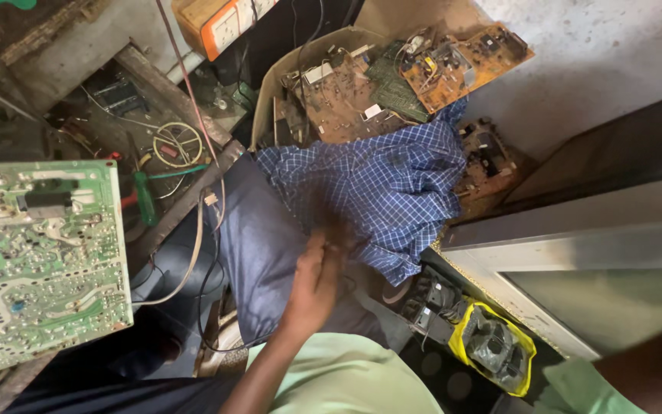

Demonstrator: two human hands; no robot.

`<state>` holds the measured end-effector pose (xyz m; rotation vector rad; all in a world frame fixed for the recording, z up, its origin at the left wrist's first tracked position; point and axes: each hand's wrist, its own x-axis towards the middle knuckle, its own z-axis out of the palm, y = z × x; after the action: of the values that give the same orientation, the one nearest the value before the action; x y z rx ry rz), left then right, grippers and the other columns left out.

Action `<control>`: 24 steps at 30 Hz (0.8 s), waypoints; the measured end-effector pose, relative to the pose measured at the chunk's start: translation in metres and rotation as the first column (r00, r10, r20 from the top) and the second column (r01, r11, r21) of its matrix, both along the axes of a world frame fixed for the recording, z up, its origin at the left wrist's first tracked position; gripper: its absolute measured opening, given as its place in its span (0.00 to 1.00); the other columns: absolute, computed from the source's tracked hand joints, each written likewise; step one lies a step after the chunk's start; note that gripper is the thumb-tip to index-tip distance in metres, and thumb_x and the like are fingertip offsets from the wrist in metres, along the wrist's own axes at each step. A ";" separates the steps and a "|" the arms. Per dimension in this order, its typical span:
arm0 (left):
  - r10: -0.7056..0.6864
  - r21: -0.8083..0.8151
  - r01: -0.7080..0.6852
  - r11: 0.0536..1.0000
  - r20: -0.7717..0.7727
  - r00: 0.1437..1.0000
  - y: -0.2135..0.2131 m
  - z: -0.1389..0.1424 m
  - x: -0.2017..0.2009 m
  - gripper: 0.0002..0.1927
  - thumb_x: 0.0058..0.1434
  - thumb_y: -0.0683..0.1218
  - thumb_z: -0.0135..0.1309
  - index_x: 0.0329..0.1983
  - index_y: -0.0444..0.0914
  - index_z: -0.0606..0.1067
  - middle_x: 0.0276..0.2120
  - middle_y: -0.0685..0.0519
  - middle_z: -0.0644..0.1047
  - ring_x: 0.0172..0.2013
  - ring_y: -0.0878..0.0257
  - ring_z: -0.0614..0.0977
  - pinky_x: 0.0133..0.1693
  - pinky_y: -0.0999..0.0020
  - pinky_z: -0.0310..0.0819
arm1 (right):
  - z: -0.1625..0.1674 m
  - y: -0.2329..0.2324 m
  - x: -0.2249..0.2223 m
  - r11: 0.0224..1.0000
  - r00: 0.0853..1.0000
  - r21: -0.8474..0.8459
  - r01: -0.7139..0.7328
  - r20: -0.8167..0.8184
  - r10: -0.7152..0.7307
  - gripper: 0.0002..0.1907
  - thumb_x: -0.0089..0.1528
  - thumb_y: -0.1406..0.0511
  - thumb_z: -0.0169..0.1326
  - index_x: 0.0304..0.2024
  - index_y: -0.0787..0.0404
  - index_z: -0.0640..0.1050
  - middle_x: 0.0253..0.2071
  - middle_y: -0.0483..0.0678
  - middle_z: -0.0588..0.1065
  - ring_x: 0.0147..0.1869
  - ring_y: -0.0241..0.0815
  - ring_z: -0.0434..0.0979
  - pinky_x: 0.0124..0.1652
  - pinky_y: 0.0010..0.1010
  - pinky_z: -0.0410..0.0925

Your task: The person sits on the floor holding a large circuit board on their lap and uses a soldering iron to solder and desolder joints on the board. They reposition the board, briefly handle a small round component, and continue soldering different areas of the board.

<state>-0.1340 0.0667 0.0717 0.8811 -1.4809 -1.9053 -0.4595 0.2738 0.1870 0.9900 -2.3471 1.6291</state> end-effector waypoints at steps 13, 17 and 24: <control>-0.020 0.255 0.086 0.963 -0.249 0.968 0.002 0.033 0.016 0.14 0.69 0.45 0.54 0.54 0.34 0.73 0.43 0.52 0.83 0.36 0.69 0.82 0.40 0.76 0.80 | -0.024 0.026 0.033 0.975 0.995 0.202 0.090 -0.066 -0.078 0.40 0.67 0.58 0.49 0.74 0.69 0.51 0.73 0.69 0.56 0.75 0.64 0.63 0.69 0.59 0.58; -0.033 0.227 0.088 0.970 -0.236 0.971 -0.001 0.044 0.034 0.20 0.68 0.48 0.56 0.58 0.33 0.75 0.40 0.55 0.81 0.38 0.70 0.83 0.43 0.76 0.81 | -0.027 0.020 0.032 0.970 0.994 0.225 0.098 -0.074 -0.083 0.39 0.67 0.60 0.50 0.74 0.69 0.50 0.73 0.70 0.56 0.75 0.64 0.63 0.69 0.60 0.58; -0.014 0.149 0.048 0.988 -0.220 0.975 -0.004 0.054 0.038 0.23 0.69 0.47 0.56 0.65 0.34 0.73 0.36 0.54 0.81 0.34 0.71 0.80 0.38 0.77 0.76 | -0.026 0.042 0.029 0.960 0.991 0.254 0.115 -0.093 -0.094 0.39 0.68 0.63 0.51 0.74 0.69 0.49 0.73 0.70 0.55 0.76 0.66 0.63 0.69 0.61 0.57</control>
<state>-0.0957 0.0627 0.1253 0.6912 -1.2383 -2.0874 -0.4300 0.3156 0.1613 0.9349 -2.5554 1.2440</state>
